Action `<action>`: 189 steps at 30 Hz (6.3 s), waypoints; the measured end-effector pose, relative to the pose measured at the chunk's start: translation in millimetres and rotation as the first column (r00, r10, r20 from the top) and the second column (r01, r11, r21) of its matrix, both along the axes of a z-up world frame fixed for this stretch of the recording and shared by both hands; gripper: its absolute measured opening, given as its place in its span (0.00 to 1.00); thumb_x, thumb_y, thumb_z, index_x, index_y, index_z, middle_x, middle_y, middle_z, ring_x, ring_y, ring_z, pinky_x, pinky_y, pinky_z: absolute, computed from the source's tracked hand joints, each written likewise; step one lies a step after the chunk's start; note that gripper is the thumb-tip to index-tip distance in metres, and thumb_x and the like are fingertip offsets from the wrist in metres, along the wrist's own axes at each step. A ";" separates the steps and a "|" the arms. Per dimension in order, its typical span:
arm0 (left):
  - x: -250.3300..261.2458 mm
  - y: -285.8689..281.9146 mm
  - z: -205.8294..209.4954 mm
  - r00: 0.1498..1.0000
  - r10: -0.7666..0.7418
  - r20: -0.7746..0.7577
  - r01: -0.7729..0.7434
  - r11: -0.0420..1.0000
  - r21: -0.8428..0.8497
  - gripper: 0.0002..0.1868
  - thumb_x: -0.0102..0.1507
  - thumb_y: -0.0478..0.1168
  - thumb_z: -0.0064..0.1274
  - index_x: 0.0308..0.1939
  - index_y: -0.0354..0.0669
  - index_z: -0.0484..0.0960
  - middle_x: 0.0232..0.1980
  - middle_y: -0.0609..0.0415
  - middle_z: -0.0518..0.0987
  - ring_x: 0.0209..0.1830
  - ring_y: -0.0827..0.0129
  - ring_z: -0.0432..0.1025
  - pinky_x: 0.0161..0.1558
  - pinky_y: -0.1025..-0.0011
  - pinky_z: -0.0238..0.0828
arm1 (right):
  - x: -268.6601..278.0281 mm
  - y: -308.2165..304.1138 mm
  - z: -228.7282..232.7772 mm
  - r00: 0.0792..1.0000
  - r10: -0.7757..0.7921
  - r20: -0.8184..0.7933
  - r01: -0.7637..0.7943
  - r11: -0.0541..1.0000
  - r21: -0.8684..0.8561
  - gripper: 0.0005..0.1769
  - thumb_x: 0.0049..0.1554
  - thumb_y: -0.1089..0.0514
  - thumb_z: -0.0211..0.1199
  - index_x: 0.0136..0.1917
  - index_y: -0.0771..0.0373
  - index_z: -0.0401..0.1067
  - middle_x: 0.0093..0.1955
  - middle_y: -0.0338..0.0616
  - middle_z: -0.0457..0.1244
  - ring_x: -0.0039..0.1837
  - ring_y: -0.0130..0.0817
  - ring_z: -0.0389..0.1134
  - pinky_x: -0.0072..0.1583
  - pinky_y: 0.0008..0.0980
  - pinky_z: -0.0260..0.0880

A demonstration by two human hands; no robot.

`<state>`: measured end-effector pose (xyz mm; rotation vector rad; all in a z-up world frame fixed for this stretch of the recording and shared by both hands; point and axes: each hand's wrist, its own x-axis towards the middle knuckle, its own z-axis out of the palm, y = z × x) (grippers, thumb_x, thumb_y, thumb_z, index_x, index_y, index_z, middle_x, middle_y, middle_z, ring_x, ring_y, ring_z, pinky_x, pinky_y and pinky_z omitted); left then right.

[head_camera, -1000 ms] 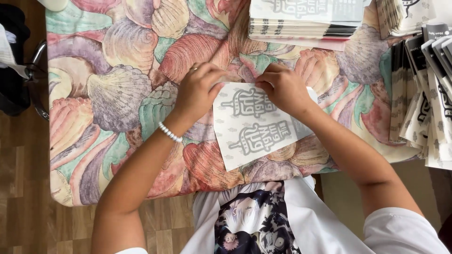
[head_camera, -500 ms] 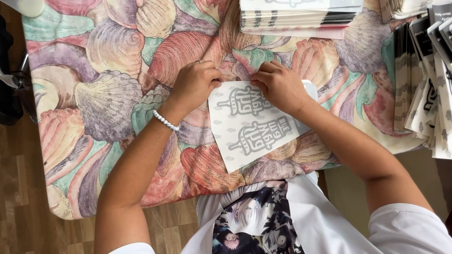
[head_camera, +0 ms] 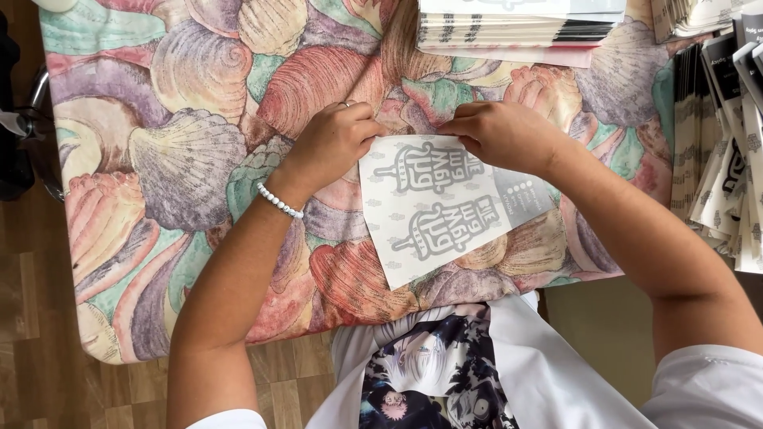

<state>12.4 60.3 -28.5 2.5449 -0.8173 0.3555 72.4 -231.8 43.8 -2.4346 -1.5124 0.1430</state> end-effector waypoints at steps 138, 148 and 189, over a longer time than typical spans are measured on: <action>-36.5 -93.5 24.4 0.976 0.191 0.108 -0.211 0.681 0.702 0.33 0.67 0.39 0.41 0.76 0.70 0.62 0.52 0.51 0.67 0.62 0.48 0.68 0.25 0.79 0.69 | -17.1 -126.5 -6.1 0.898 -0.284 0.336 0.368 0.903 -0.220 0.11 0.68 0.61 0.61 0.47 0.53 0.83 0.47 0.31 0.69 0.49 0.26 0.71 0.43 0.25 0.82; -59.5 -84.1 8.4 0.921 0.258 0.293 -0.356 0.862 0.360 0.18 0.65 0.33 0.43 0.59 0.38 0.74 0.42 0.49 0.69 0.43 0.57 0.69 0.42 0.67 0.72 | -45.3 -9.4 -58.3 0.884 -0.122 0.452 0.072 0.990 0.125 0.11 0.57 0.64 0.56 0.50 0.65 0.78 0.48 0.43 0.64 0.53 0.37 0.69 0.50 0.28 0.74; -49.6 -67.4 10.6 0.964 0.206 0.165 -0.247 0.927 0.284 0.18 0.63 0.31 0.48 0.55 0.49 0.81 0.45 0.46 0.69 0.44 0.52 0.72 0.24 0.59 0.79 | -55.0 39.5 -85.9 0.836 -0.254 0.486 0.093 0.939 0.330 0.12 0.54 0.67 0.54 0.35 0.64 0.78 0.39 0.43 0.63 0.46 0.38 0.67 0.44 0.27 0.73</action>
